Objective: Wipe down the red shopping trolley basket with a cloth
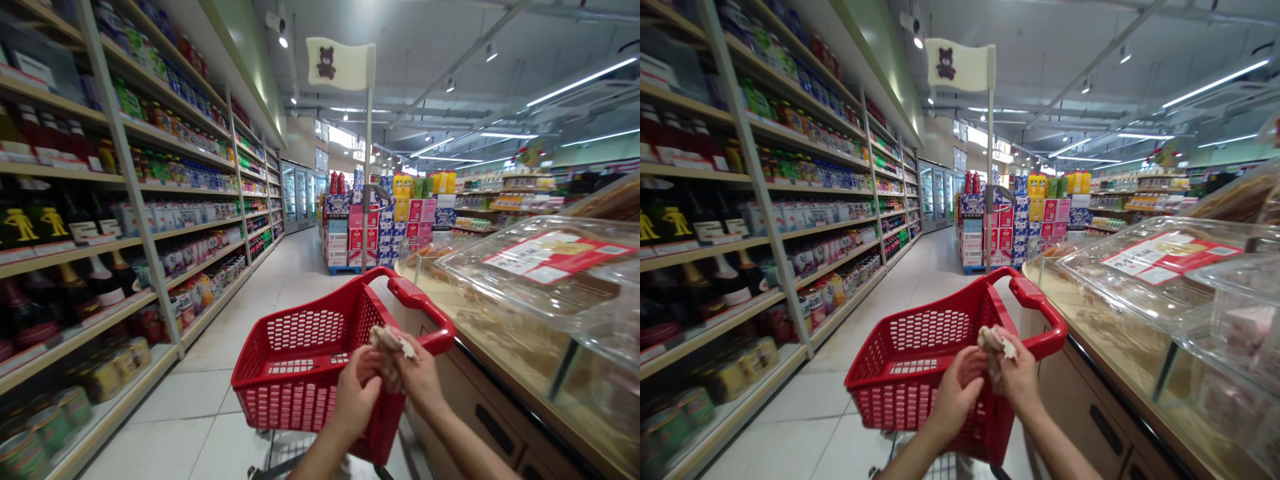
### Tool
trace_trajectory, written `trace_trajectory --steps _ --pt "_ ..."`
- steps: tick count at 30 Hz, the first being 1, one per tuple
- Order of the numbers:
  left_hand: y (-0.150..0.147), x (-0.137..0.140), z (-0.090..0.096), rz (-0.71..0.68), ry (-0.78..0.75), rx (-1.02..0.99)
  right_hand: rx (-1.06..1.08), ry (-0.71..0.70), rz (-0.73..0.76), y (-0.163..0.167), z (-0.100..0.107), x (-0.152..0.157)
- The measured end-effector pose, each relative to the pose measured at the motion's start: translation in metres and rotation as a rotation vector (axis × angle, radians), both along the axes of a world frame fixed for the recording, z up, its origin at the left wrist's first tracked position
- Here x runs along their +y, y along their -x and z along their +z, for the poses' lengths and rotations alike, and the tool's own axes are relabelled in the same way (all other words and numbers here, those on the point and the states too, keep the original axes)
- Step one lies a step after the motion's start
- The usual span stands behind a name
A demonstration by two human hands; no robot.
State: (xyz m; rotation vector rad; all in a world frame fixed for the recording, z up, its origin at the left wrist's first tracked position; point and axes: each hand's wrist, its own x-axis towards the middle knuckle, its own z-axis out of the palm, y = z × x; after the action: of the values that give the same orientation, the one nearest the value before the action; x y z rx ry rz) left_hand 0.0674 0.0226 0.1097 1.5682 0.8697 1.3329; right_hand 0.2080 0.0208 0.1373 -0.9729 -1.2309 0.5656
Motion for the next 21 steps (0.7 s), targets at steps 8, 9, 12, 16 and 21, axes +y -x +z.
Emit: trace_trajectory --steps 8,9,12,16,21 --pt "0.093 0.035 -0.044 0.389 -0.098 1.128 -1.016 -0.212 -0.463 -0.042 -0.022 0.024" --pt "0.094 0.035 -0.044 0.38 -0.101 1.174 -1.077 -0.252 -0.394 -0.024 -0.034 0.022" --pt "0.093 0.034 -0.037 0.356 -0.081 1.216 -1.242 -0.412 -0.116 0.013 -0.057 0.015" --pt "0.096 0.032 -0.03 0.355 -0.063 1.249 -1.255 -0.396 -0.174 -0.046 -0.036 0.02" --pt "0.09 0.03 -0.031 0.366 -0.056 1.26 -1.086 -0.184 -0.494 -0.1 -0.013 0.038"
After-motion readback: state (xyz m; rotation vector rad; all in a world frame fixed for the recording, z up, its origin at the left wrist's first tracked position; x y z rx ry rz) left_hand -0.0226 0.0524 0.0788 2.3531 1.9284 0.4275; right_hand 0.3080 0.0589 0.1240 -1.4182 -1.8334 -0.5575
